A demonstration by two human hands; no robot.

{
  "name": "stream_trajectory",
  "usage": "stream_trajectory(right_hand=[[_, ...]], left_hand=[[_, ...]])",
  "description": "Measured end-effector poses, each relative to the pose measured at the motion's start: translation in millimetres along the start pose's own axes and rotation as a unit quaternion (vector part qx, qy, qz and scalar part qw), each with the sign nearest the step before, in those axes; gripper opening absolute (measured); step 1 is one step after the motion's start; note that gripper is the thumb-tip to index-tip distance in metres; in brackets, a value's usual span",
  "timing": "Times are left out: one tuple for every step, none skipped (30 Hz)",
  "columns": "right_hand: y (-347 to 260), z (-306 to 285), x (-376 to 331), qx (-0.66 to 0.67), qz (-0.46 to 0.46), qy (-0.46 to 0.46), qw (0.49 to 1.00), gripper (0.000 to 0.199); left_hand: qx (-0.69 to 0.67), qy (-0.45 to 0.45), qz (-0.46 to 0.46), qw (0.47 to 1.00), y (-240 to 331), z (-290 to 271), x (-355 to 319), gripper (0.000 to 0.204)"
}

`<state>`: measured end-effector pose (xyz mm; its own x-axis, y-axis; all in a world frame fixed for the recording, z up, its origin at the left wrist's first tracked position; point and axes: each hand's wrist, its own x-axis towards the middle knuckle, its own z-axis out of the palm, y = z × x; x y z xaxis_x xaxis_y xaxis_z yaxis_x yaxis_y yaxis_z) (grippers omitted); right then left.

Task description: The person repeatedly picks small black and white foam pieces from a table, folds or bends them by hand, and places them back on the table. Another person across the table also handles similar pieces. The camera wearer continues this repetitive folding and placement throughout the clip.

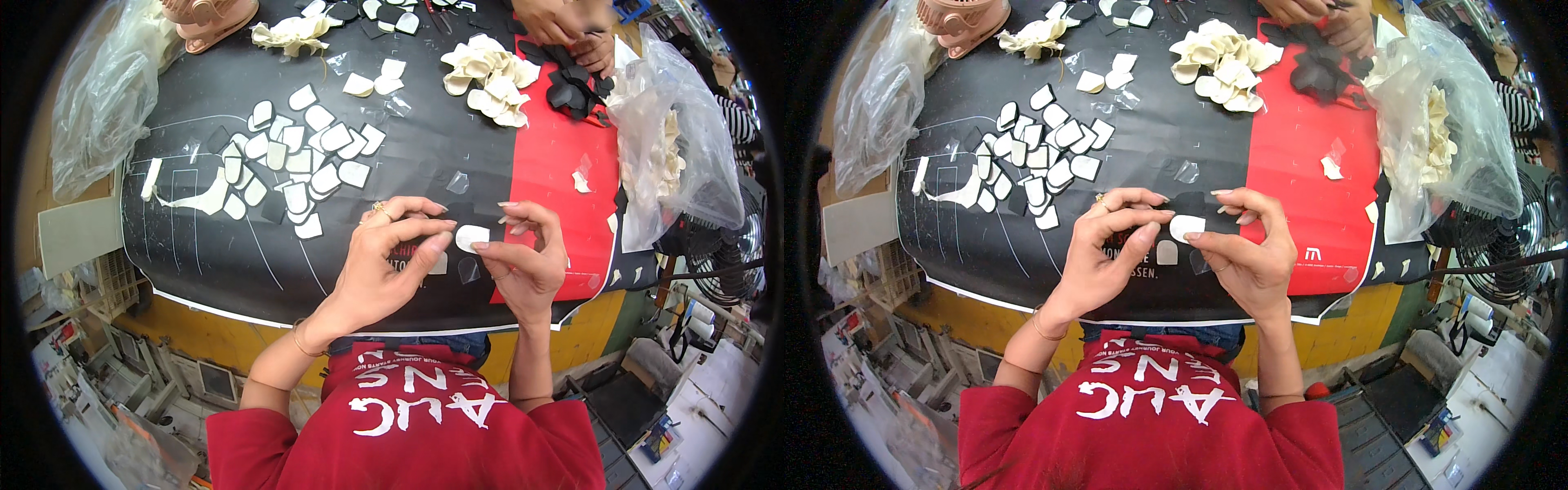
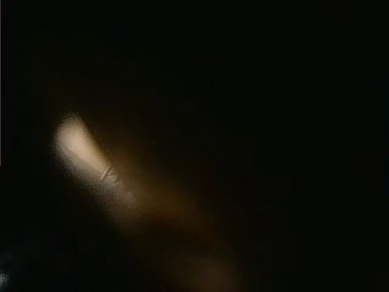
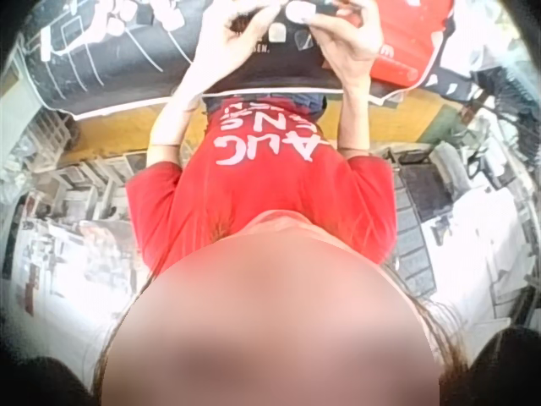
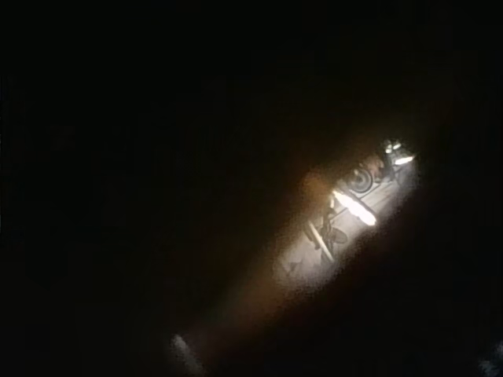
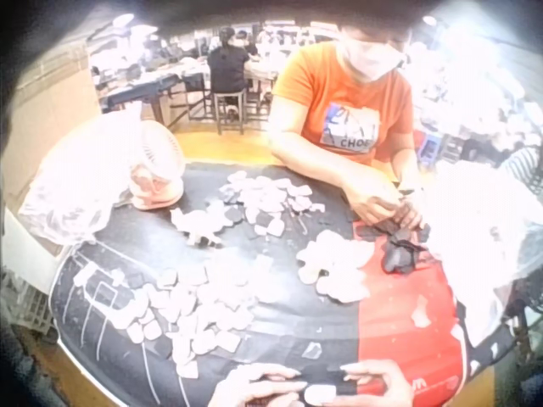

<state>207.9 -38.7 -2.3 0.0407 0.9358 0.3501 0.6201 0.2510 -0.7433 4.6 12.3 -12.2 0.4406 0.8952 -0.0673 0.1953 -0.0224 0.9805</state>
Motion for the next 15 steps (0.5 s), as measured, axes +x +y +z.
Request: stream_trajectory(right_hand=[[0,0,-1,0.004,-0.015,-0.009,1.0,0.025],[-1,-1,-1,0.008,-0.031,-0.019,0.999,0.028],[-1,-2,-2,0.015,-0.037,-0.023,0.999,0.032],[-1,-2,-2,0.067,-0.02,-0.029,0.997,0.037],[-1,-3,-2,0.123,0.007,-0.03,0.992,0.042],[-2,-2,-3,0.167,0.033,-0.042,0.985,0.047],[-1,-6,-2,0.221,0.08,-0.06,0.97,0.058],[-2,-6,-3,0.296,0.129,-0.07,0.944,0.059],[-2,-7,-3,0.37,0.173,-0.081,0.909,0.06],[-3,-8,-3,0.444,0.209,-0.085,0.867,0.061],[-4,-7,-4,0.379,0.227,-0.095,0.892,0.045],[-5,-6,-5,0.36,0.242,-0.098,0.895,0.039],[-5,-4,-5,0.342,0.251,-0.103,0.9,0.034],[-5,-2,-4,0.318,0.275,-0.106,0.901,0.028],[-6,1,-4,0.345,0.295,-0.086,0.887,0.013]], left_hand=[[-0.029,0.009,0.01,0.999,2,1,1,0.014],[-0.043,0.002,0.002,0.999,4,2,1,0.014],[-0.057,-0.005,-0.005,0.998,6,3,1,0.014],[-0.072,-0.012,-0.012,0.997,6,4,1,0.014],[-0.083,-0.006,-0.017,0.996,7,5,1,0.014],[-0.095,-0.001,-0.023,0.995,7,6,1,0.013],[-0.108,0.004,-0.029,0.994,7,8,0,0.013],[-0.067,0.018,-0.007,0.998,6,8,-1,0.013],[-0.026,0.033,0.016,0.999,6,9,-2,0.012],[0.016,0.049,0.04,0.998,5,10,-3,0.012],[0.037,0.047,0.05,0.997,3,11,-4,0.011],[0.059,0.044,0.062,0.995,2,12,-5,0.01],[0.08,0.041,0.074,0.993,0,12,-5,0.009],[0.081,0.046,0.066,0.993,-2,13,-5,0.011],[0.083,0.05,0.058,0.994,-4,14,-5,0.013]])
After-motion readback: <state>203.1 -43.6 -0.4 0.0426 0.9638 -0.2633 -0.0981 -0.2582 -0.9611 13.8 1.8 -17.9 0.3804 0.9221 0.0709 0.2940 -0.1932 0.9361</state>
